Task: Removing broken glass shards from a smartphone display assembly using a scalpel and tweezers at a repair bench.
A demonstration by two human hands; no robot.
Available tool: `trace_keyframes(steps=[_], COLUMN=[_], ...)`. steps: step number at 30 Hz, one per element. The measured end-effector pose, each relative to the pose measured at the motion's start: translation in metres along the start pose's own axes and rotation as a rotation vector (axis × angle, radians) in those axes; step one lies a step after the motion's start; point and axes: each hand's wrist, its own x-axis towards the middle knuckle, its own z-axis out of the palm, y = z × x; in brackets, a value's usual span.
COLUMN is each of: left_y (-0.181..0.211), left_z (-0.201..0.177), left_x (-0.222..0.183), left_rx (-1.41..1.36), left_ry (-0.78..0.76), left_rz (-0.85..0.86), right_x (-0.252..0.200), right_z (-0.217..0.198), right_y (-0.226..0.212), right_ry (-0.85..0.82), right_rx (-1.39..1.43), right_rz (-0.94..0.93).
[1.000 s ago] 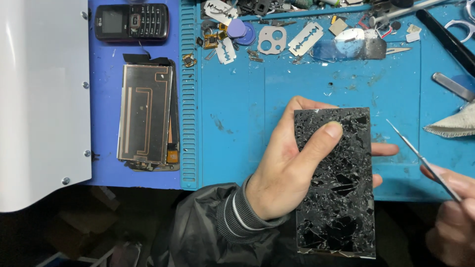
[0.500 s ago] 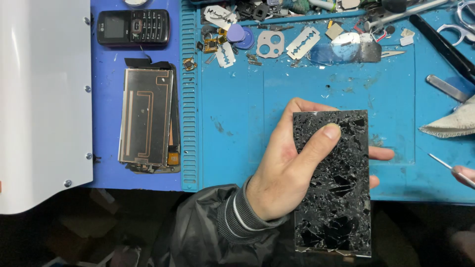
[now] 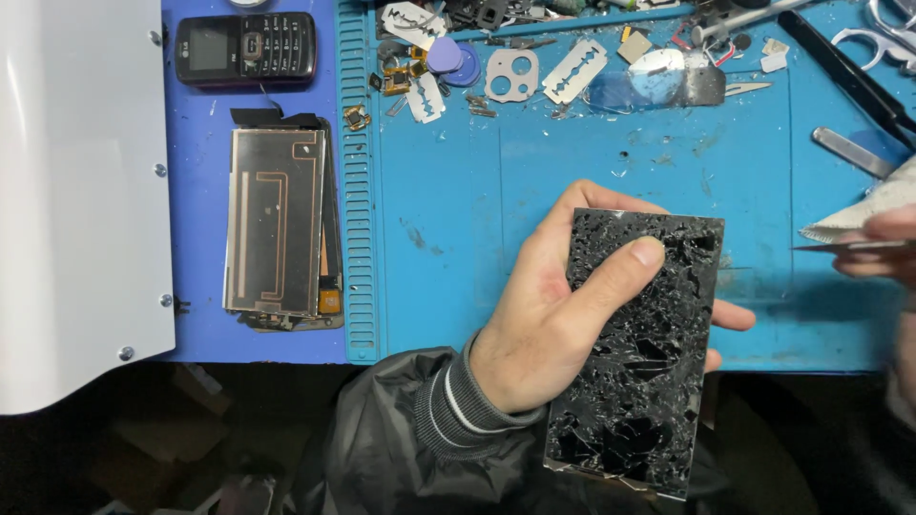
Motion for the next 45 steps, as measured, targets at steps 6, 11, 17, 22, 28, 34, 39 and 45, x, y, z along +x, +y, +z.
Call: trace_keyframes(steps=[6, 11, 17, 22, 28, 34, 39, 45], left_y=[0.003, 0.006, 0.01, 0.003, 0.005, 0.005, 0.006, 0.005], left_z=[0.008, 0.012, 0.016, 0.01, 0.012, 0.014, 0.017, 0.018], left_x=[-0.003, -0.001, -0.001, -0.002, -0.001, -0.005, -0.004, -0.003], left_rx=[-0.033, 0.017, 0.132, 0.059, 0.061, 0.06, 0.04, 0.033], left_ry=[0.048, 0.087, 0.126, 0.107, 0.095, 0.132, 0.135, 0.163], left_rz=[-0.032, 0.004, 0.002, 0.038, 0.033, 0.05, 0.046, 0.061], right_x=[0.006, -0.012, -0.021, -0.029, -0.028, -0.027, -0.028, -0.029], right_z=[0.069, 0.096, 0.097, 0.102, 0.098, 0.099, 0.101, 0.106], right_y=[-0.149, -0.167, -0.163, -0.166, -0.157, -0.161, -0.168, -0.168], right_ry=[0.032, 0.262, 0.217, 0.212, 0.165, 0.157, 0.153, 0.173], right_rx=[0.154, 0.364, 0.52, 0.404, 0.385, 0.353, 0.311, 0.408], right_rz=[0.007, 0.177, 0.167, 0.115, 0.136, 0.127, 0.091, 0.06])
